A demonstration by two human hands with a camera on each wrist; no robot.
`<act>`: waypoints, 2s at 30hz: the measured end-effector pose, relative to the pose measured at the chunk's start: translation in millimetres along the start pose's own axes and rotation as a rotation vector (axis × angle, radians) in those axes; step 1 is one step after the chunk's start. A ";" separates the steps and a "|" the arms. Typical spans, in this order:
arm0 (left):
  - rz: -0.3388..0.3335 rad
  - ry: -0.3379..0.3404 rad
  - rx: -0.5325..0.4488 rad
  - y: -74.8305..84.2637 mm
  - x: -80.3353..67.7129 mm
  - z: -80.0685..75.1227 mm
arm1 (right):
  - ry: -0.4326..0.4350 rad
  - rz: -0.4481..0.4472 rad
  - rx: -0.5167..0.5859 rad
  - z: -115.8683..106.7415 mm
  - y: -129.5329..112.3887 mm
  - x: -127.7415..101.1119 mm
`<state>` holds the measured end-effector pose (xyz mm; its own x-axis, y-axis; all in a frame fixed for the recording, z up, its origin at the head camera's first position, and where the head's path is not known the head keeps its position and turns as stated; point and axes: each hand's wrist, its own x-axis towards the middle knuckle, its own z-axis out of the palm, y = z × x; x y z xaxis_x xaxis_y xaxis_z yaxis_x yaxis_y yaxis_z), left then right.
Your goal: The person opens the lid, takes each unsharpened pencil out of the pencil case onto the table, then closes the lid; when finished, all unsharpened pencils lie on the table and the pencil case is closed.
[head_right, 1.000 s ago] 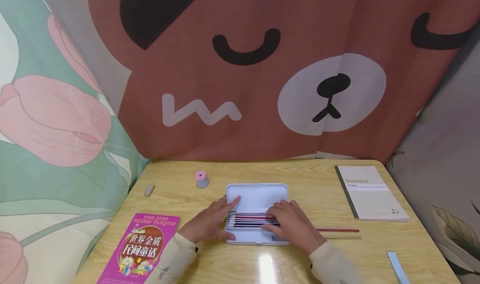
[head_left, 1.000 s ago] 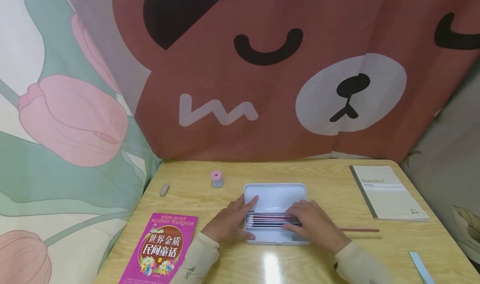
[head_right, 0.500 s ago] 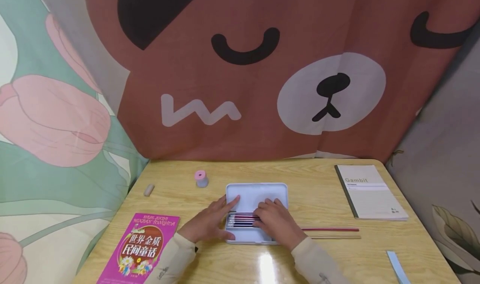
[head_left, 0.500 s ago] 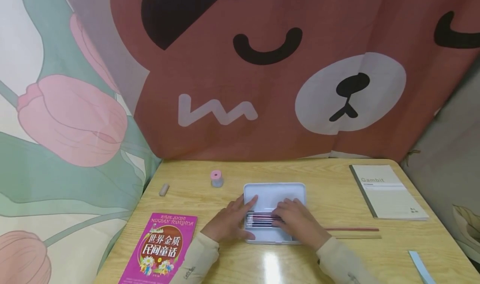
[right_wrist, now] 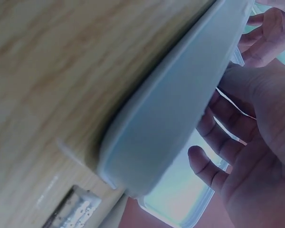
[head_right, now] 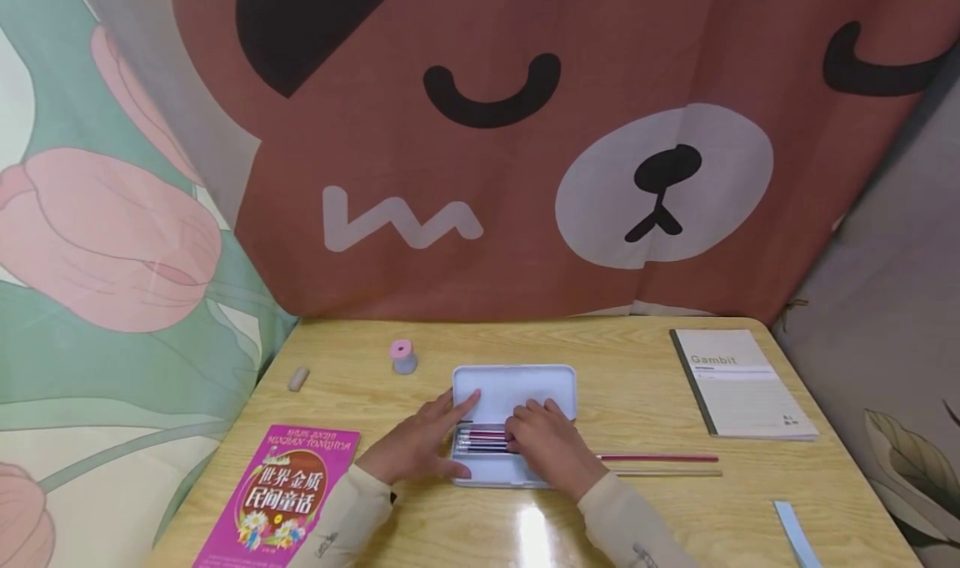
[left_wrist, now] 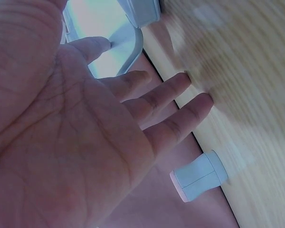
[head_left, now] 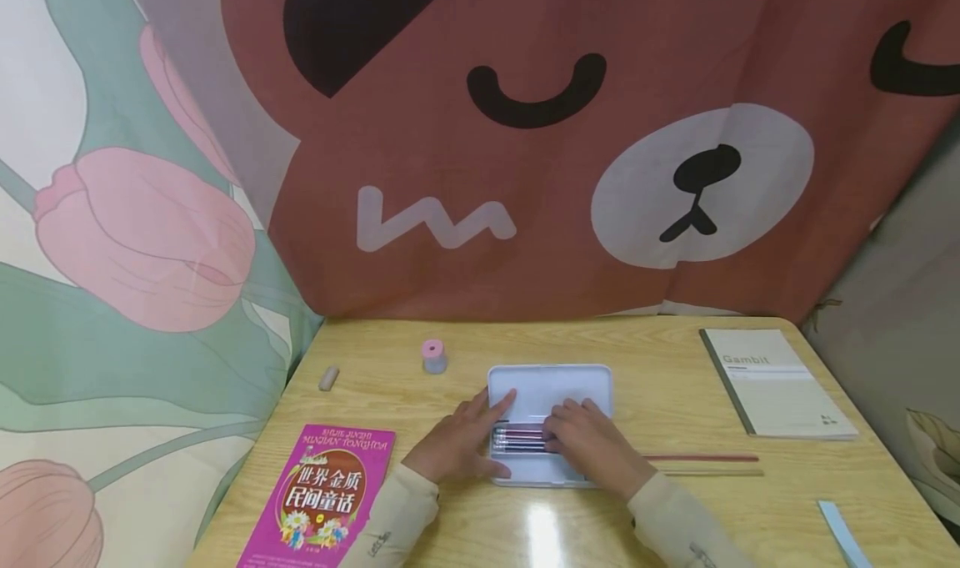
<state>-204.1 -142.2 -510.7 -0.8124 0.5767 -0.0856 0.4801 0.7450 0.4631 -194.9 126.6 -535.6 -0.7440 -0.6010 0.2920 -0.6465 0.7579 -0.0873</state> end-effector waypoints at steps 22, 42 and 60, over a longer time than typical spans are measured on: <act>-0.001 -0.006 -0.020 -0.6 0.0 0.6 | 0.055 -0.013 -0.002 -33.7 21.7 -28.3; 0.017 0.000 -0.040 0.2 -1.3 -0.4 | 0.165 0.035 -0.115 -61.0 111.5 -107.1; 0.000 -0.007 -0.040 -1.1 0.0 0.4 | 0.098 0.052 -0.042 -44.8 123.2 -121.9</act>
<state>-204.6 -142.9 -511.5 -0.8103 0.5789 -0.0914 0.4660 0.7310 0.4984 -176.3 304.6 -539.3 -0.7552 -0.5342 0.3799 -0.5979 0.7989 -0.0652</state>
